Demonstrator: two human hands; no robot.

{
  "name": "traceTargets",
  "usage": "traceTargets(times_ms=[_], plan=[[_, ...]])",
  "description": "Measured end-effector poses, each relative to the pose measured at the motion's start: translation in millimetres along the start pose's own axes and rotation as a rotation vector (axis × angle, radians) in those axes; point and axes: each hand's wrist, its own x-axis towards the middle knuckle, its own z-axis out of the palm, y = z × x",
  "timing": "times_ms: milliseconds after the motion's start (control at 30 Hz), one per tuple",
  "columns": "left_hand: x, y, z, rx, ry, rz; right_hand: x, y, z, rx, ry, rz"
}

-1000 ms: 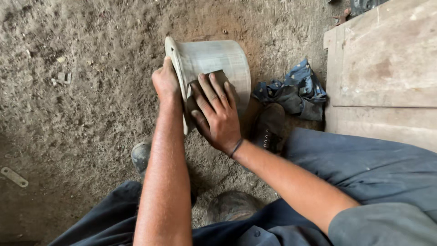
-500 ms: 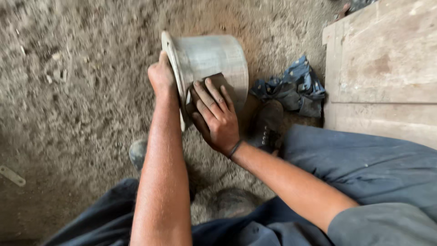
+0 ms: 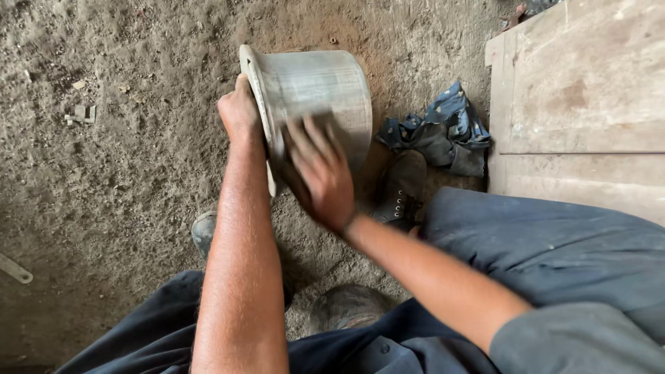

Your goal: The person holds a metal cylindrical object with one hand and rubs its outer surface with sandpaper, rotating it by hand to sand different sections.

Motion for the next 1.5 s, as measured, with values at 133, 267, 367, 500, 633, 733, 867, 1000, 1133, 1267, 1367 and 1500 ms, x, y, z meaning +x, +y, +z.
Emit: traceTargets(times_ms=[133, 267, 367, 500, 633, 733, 867, 1000, 1133, 1267, 1367, 1500], plan=[[-1, 4, -1, -0.020, 0.001, 0.001, -9, 11, 2, -0.033, -0.131, -0.009], [5, 0, 0, 0.020, 0.002, 0.038, 70, 58, 26, -0.047, -0.124, 0.194], [6, -7, -4, -0.026, -0.016, 0.119, 84, 58, 24, -0.064, -0.259, 0.296], [1, 1, -3, -0.046, -0.013, -0.035, 0, 11, 3, -0.076, -0.006, 0.056], [-6, 5, -2, -0.062, -0.037, 0.068, -39, 15, 3, -0.111, -0.141, -0.002], [-8, 8, 0, -0.013, 0.002, 0.020, -12, 47, 16, -0.271, 0.041, -0.089], [-6, 16, -5, -0.060, 0.066, 0.005, 43, 76, 9, -0.190, -0.066, 0.243], [-8, 23, 2, -0.196, 0.111, -0.125, 92, 85, 5, -0.185, -0.195, 0.379], [-2, 11, 3, -0.164, 0.117, -0.061, 29, 31, -6, -0.308, -0.088, 0.345], [-9, 6, 2, -0.118, 0.122, -0.037, 3, 39, -1, -0.473, -0.033, 0.123], [-21, 15, 2, -0.169, 0.085, -0.080, 34, 88, 21, -0.015, 0.149, 0.329], [-31, 25, -1, -0.162, 0.108, -0.132, 53, 119, 17, -0.098, 0.042, 0.408]])
